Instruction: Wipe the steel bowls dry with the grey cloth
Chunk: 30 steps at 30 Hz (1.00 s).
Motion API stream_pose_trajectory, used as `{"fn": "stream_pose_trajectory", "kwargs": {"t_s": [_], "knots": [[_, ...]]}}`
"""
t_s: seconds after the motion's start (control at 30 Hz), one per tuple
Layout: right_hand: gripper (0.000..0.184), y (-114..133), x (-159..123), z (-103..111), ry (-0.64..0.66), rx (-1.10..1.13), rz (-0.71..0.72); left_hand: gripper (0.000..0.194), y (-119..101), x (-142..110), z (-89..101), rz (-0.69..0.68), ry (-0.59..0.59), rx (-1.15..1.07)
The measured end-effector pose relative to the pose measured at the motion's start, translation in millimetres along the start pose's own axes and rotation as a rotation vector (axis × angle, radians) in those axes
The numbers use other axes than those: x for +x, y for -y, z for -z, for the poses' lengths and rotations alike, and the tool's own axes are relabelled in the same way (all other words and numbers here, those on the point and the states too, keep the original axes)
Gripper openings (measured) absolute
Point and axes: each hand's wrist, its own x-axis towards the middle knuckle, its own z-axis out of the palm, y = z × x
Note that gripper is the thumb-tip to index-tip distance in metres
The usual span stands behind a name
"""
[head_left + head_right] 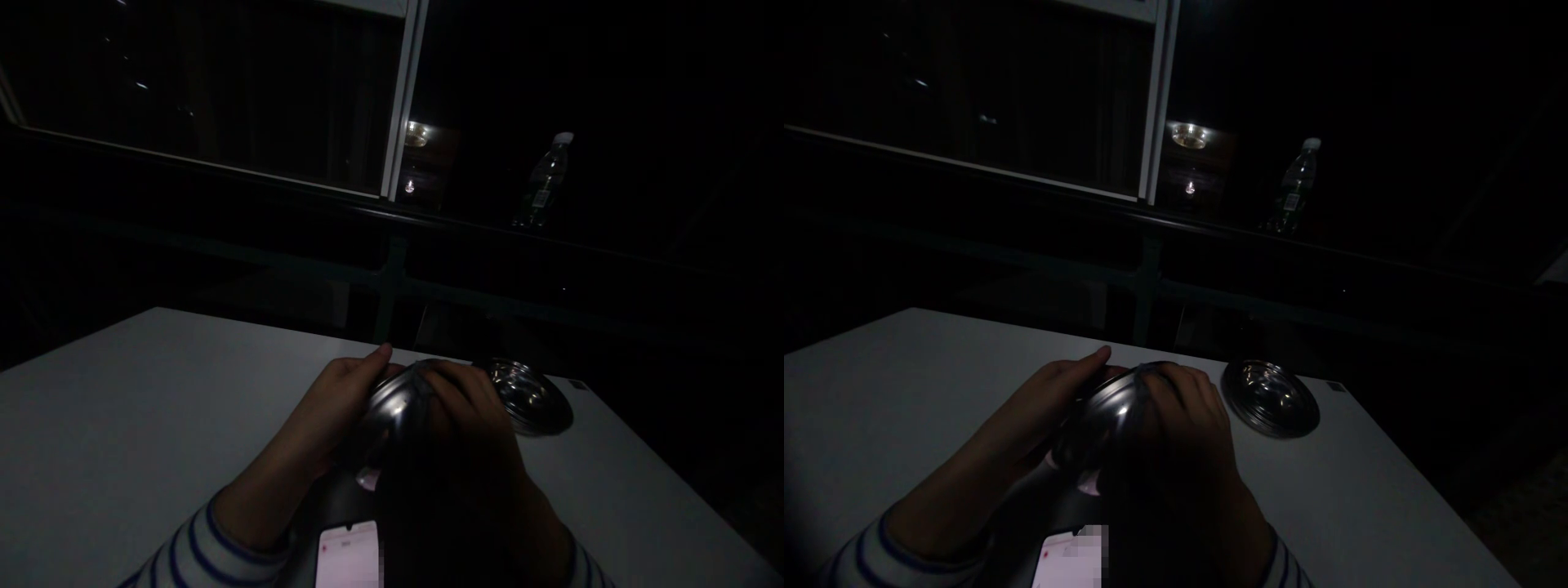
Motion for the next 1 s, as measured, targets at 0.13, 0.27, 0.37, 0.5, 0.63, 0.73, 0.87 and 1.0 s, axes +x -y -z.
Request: {"fn": "stream_pose_trajectory", "kwargs": {"t_s": [0.13,0.27,0.37,0.5,0.63,0.73,0.87,1.0], "knots": [[0.031,3.5,-1.8,-3.1,0.001,0.026,0.101,0.04,-0.9,-0.6,0.1,0.021,-0.027,-0.027],[0.027,7.5,-3.3,-5.8,0.008,0.007,0.22,0.037,-2.4,-1.2,-1.1,0.036,-0.058,-0.037],[0.024,4.3,-2.3,-2.7,-0.03,0.022,0.141,0.036,-3.3,-1.6,-2.1,0.022,-0.067,-0.021],[0.025,6.0,-1.8,-0.3,0.02,0.017,0.188,0.037,-2.5,0.2,-1.9,0.03,-0.052,-0.016],[0.024,7.7,-1.8,-0.7,0.014,-0.012,0.241,0.035,-1.9,1.1,-1.2,0.007,-0.055,-0.004],[0.024,4.0,-1.4,0.3,-0.032,-0.002,0.176,0.034,-2.1,0.1,-0.6,-0.018,-0.058,0.03],[0.024,5.9,-1.2,-0.4,-0.015,0.011,0.201,0.037,-2.0,-0.4,-0.2,-0.011,-0.061,0.04],[0.022,7.9,-2.1,-2.3,-0.018,-0.001,0.244,0.038,-2.6,-0.3,-0.7,-0.001,-0.093,0.053]]}}
